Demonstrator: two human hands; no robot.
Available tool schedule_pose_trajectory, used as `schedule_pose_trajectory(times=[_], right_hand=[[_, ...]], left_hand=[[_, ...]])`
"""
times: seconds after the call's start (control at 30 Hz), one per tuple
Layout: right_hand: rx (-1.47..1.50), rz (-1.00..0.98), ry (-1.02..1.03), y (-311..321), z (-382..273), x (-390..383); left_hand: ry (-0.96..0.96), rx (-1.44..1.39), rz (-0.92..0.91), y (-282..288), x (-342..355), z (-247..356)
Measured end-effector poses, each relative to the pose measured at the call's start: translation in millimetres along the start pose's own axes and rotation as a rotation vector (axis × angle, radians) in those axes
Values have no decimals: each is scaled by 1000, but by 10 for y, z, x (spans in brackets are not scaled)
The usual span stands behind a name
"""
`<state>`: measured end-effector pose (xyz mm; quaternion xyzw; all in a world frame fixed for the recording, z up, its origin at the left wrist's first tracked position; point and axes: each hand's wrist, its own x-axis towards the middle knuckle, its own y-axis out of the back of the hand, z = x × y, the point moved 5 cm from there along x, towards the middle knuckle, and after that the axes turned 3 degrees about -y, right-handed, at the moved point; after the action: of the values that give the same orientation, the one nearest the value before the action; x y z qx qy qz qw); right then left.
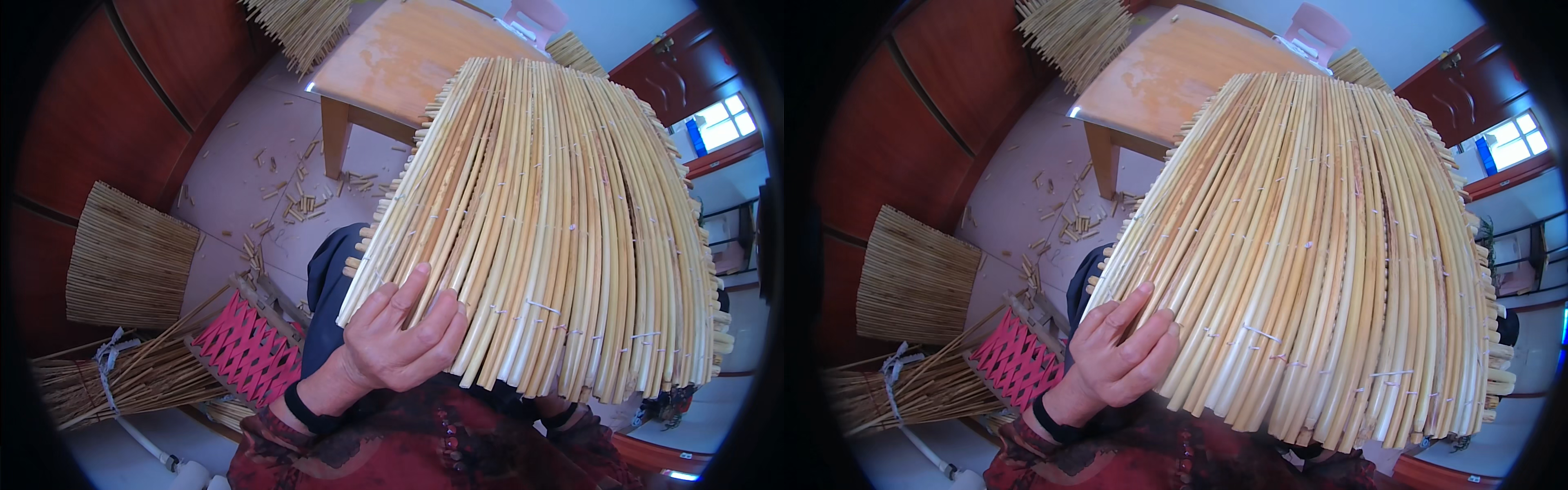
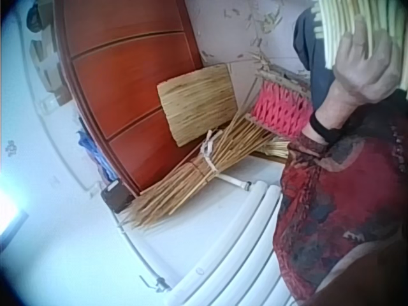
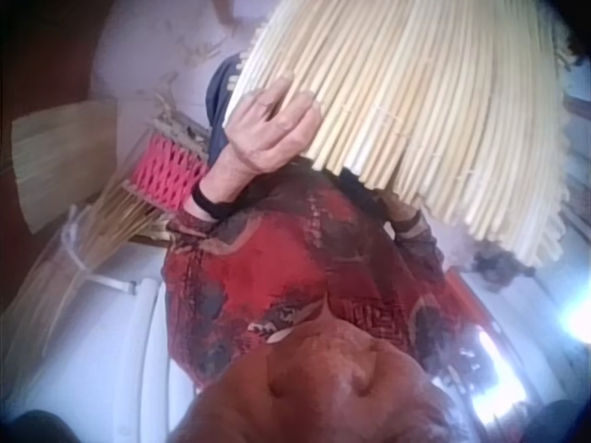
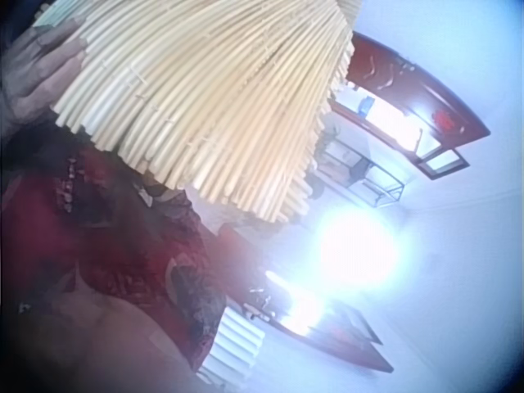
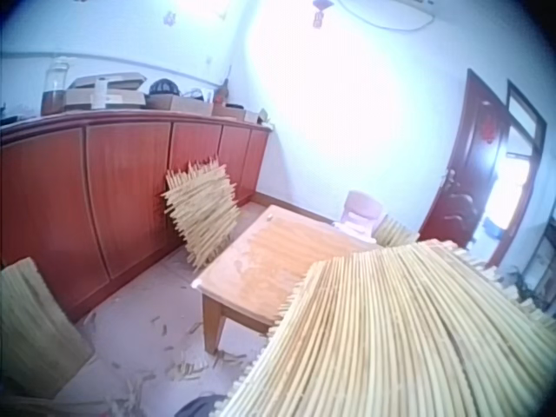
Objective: The person binds wooden rods together with string using a needle to assemble a mat, then trims the edges of the mat with scissors.
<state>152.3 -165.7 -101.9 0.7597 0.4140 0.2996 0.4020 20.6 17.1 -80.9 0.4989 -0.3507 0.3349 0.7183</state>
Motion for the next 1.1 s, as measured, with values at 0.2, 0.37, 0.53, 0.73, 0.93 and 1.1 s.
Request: schedule_pose_trajectory(times=[0.2, 0.37, 0.53, 0.73, 0.93, 1.1], right_hand=[[1, -10, 3, -12, -13, 26], [-14, -10, -7, 17, -43, 34], [38, -37, 25, -135, 53, 34], [-2, -29, 2, -18, -35, 34], [2, -25, -9, -11, -62, -6], [67, -46, -29, -156, -12, -50]], left_hand=[[-32, 37, 45, -26, -30, -41], [-18, -12, 9, -16, 5, -18], [13, 20, -35, -64, -118, -4], [-32, -7, 27, -116, -130, -35], [-37, 15, -17, -171, -152, 11], [71, 37, -182, -290, -366, 16]])
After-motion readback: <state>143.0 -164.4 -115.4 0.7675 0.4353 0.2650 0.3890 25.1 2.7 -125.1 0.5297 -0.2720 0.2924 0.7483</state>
